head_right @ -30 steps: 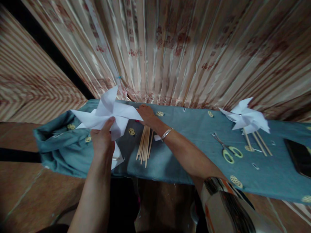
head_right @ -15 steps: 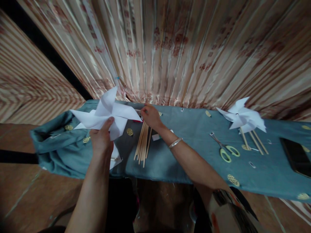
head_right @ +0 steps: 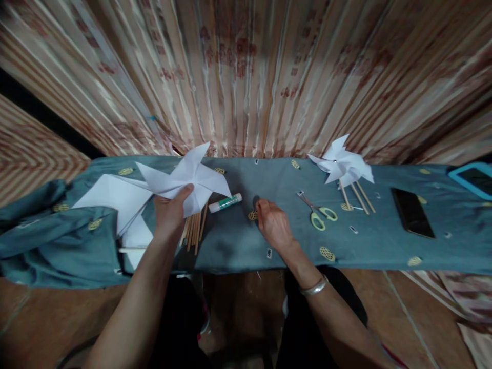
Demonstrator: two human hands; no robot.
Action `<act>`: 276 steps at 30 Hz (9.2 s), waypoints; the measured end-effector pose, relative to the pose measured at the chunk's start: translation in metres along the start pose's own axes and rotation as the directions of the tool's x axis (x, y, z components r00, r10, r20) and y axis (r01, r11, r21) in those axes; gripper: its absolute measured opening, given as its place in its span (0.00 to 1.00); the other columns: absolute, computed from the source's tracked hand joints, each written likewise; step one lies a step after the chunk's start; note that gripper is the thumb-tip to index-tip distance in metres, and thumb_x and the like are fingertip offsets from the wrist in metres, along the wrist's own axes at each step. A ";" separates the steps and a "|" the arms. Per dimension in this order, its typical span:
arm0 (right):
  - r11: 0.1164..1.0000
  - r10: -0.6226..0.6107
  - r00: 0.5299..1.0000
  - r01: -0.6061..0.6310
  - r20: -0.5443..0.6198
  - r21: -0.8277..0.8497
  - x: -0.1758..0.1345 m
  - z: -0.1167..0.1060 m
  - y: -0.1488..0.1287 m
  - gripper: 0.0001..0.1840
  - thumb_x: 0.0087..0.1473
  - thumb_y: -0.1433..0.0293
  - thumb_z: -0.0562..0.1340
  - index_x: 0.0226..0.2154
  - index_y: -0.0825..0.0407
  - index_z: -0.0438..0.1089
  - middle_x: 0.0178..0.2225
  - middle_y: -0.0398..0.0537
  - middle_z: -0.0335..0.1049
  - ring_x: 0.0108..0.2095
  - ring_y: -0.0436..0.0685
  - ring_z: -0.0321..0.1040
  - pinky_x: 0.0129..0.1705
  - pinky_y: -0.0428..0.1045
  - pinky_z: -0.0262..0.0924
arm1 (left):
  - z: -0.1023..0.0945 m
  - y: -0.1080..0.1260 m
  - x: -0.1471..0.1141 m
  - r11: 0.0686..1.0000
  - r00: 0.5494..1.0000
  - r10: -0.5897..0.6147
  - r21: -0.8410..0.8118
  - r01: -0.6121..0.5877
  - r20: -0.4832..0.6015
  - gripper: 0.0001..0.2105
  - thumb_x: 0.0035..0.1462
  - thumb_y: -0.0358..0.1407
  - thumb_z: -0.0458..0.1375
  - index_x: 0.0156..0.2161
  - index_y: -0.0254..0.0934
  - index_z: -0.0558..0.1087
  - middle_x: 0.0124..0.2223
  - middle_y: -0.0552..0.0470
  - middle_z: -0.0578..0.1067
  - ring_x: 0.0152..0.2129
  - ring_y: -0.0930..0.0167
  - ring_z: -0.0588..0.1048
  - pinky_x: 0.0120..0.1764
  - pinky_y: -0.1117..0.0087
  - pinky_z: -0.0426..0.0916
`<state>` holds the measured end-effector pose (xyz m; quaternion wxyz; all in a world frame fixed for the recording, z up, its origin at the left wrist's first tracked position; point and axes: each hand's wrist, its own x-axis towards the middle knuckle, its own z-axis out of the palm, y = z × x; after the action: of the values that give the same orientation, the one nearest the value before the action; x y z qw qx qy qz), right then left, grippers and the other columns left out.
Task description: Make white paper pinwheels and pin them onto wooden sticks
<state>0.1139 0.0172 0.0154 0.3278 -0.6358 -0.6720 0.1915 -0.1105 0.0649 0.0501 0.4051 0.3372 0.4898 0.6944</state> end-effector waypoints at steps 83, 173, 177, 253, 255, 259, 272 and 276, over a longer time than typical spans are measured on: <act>0.764 0.070 0.997 -0.029 -0.038 0.645 -0.023 -0.059 -0.004 0.08 0.49 0.60 0.69 0.28 0.46 0.75 0.54 0.48 0.70 0.64 0.64 0.54 0.57 0.58 0.63 | 0.080 -0.007 -0.100 0.978 0.880 -0.202 0.033 0.208 0.431 0.08 0.38 0.32 0.69 0.29 0.34 0.80 0.30 0.50 0.82 0.27 0.66 0.79 0.33 0.67 0.75; 0.499 0.158 0.877 -0.468 0.454 0.729 -0.022 -0.064 -0.004 0.14 0.32 0.63 0.77 0.26 0.48 0.80 0.27 0.43 0.79 0.26 0.53 0.71 0.31 0.50 0.68 | 0.042 -0.006 -0.099 0.940 0.763 -0.331 0.265 0.216 0.555 0.11 0.39 0.36 0.70 0.29 0.31 0.77 0.27 0.51 0.78 0.24 0.72 0.74 0.28 0.74 0.71; 0.529 0.138 0.881 -0.452 0.453 0.718 -0.023 -0.063 -0.005 0.13 0.34 0.62 0.76 0.26 0.49 0.80 0.26 0.43 0.78 0.24 0.53 0.70 0.29 0.50 0.67 | 0.042 -0.006 -0.099 0.932 0.737 -0.357 0.275 0.237 0.574 0.12 0.41 0.36 0.70 0.31 0.31 0.79 0.30 0.50 0.80 0.25 0.71 0.76 0.30 0.74 0.72; 0.424 0.227 0.915 -0.400 0.332 0.813 -0.024 -0.049 0.005 0.14 0.33 0.64 0.76 0.27 0.49 0.80 0.27 0.42 0.78 0.27 0.52 0.71 0.34 0.49 0.66 | 0.066 -0.004 -0.100 0.948 0.871 -0.297 0.231 0.219 0.391 0.12 0.26 0.33 0.72 0.18 0.33 0.75 0.19 0.54 0.75 0.17 0.75 0.70 0.21 0.76 0.67; 0.420 0.231 0.912 -0.407 0.339 0.811 -0.024 -0.050 0.004 0.14 0.32 0.64 0.76 0.27 0.49 0.80 0.27 0.42 0.78 0.27 0.52 0.71 0.33 0.49 0.66 | 0.066 -0.004 -0.100 0.948 0.868 -0.294 0.234 0.214 0.401 0.11 0.27 0.34 0.72 0.18 0.32 0.75 0.19 0.54 0.75 0.17 0.74 0.70 0.21 0.76 0.67; 0.414 0.246 0.907 -0.418 0.343 0.808 -0.024 -0.051 0.003 0.15 0.31 0.64 0.76 0.27 0.50 0.80 0.26 0.41 0.78 0.25 0.51 0.70 0.30 0.47 0.65 | 0.064 -0.007 -0.100 0.948 0.868 -0.285 0.252 0.194 0.405 0.11 0.29 0.35 0.72 0.20 0.32 0.76 0.22 0.52 0.77 0.19 0.73 0.72 0.22 0.75 0.68; 0.427 0.237 0.921 -0.384 0.309 0.819 -0.023 -0.050 0.002 0.13 0.34 0.64 0.75 0.27 0.49 0.80 0.26 0.42 0.78 0.25 0.52 0.71 0.31 0.48 0.66 | 0.065 -0.009 -0.101 0.950 0.873 -0.267 0.261 0.168 0.408 0.09 0.33 0.34 0.71 0.22 0.32 0.78 0.23 0.52 0.78 0.20 0.72 0.73 0.24 0.74 0.69; 0.483 0.220 0.940 -0.338 0.262 0.808 -0.023 -0.050 0.006 0.15 0.35 0.62 0.75 0.29 0.51 0.80 0.28 0.44 0.79 0.27 0.54 0.72 0.31 0.50 0.67 | 0.065 -0.012 -0.101 0.959 0.870 -0.241 0.243 0.145 0.430 0.09 0.35 0.34 0.70 0.25 0.32 0.79 0.25 0.52 0.79 0.21 0.71 0.74 0.25 0.74 0.69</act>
<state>0.1521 -0.0123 0.0427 0.5154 -0.4855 -0.4018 0.5807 -0.0065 0.0034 0.0505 0.5394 0.4791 0.4810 0.4982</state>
